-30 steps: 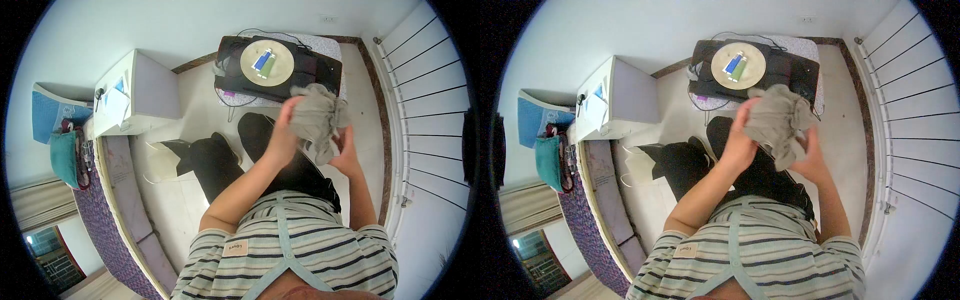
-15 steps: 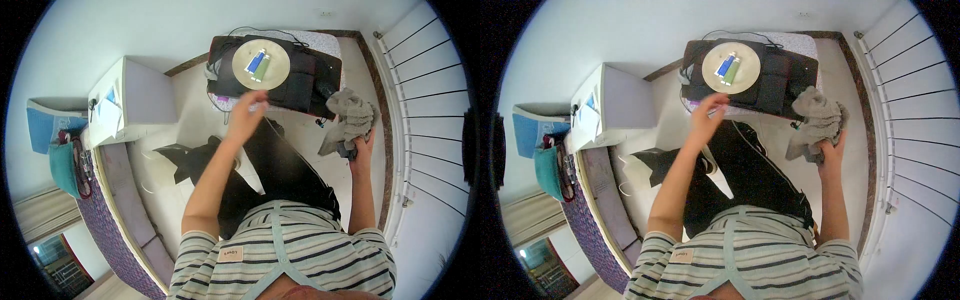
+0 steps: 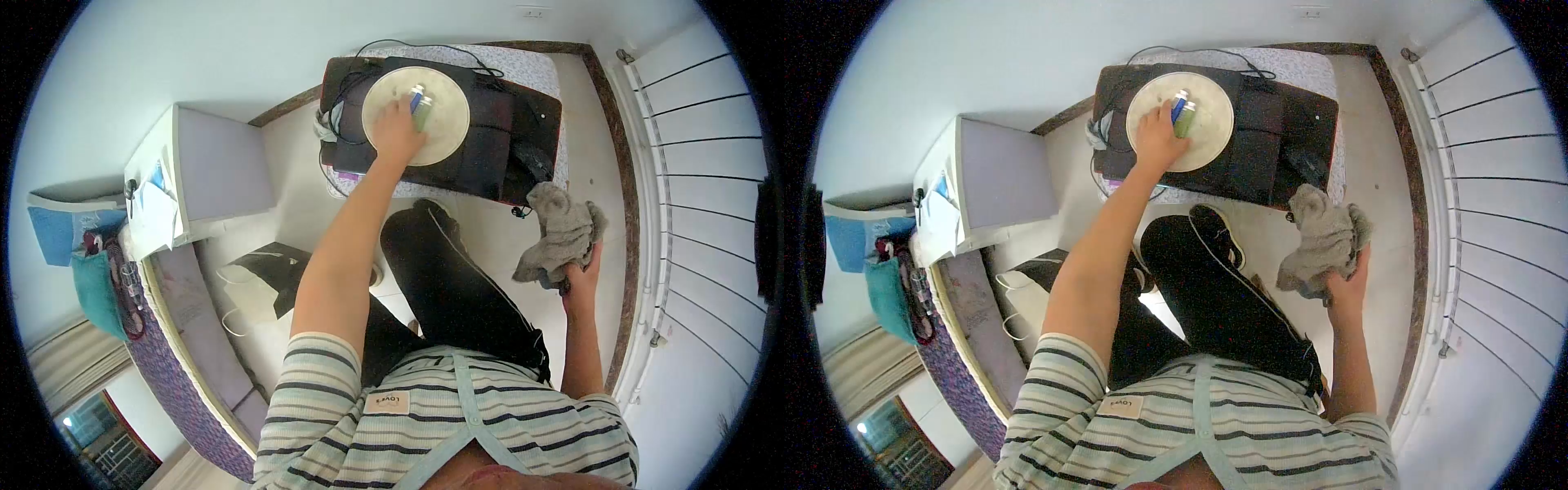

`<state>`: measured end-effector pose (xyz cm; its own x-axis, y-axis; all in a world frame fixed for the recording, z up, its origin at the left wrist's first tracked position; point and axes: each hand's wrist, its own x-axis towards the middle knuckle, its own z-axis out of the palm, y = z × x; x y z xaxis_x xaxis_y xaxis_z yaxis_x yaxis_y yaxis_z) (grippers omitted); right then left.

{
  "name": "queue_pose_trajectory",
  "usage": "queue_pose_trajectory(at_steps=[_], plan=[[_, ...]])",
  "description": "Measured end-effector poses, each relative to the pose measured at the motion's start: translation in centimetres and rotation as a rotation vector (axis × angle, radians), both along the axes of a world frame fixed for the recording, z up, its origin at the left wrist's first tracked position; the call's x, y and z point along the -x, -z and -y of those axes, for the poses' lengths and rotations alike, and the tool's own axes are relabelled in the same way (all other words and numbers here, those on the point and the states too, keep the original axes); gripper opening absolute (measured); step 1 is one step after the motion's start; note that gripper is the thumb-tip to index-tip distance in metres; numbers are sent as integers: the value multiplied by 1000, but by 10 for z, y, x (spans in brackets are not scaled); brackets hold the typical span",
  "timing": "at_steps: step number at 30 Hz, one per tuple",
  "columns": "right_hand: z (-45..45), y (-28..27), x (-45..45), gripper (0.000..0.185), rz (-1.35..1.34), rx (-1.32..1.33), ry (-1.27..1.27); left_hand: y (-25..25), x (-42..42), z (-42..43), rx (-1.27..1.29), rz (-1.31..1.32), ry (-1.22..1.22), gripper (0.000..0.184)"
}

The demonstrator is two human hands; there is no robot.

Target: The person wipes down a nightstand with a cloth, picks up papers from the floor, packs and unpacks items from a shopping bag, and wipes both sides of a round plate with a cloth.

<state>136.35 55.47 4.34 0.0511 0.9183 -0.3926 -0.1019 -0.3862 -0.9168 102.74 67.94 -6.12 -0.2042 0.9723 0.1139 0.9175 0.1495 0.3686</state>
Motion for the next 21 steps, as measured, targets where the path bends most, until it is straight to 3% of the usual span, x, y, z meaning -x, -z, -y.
queue_pose_trajectory(at_steps=[3, 4, 6, 9, 11, 13, 15, 17, 19, 21], plan=[[-1, 19, 0, 76, 23, -55, -48, 16, 9, -16, 105, 1, -8, 70], [-2, 35, -4, 77, -7, -68, -81, 19, 16, -6, 8, 78, 3, 67], [-8, 52, -14, 79, -9, -89, -162, 13, 12, 9, -79, -33, -11, 63], [-37, 22, 5, 81, 103, -269, -203, -12, 7, 20, -357, 94, 53, 51], [-56, 8, 22, 82, 290, -379, -252, -47, 26, 50, -348, 131, -7, 45], [-65, -11, 35, 80, 293, -361, -243, -56, 42, 75, -344, 205, -36, 38], [-79, -23, 56, 77, 209, -441, -264, -53, 70, 104, -451, 247, -120, 24], [-86, -30, 74, 75, 152, -496, -294, -64, 96, 142, -453, 487, -324, 17], [-84, -37, 84, 73, 241, -500, -302, -63, 134, 189, -340, 561, -556, 14], [-80, -34, 88, 74, 248, -498, -356, -54, 183, 237, -483, 353, -738, 15]])
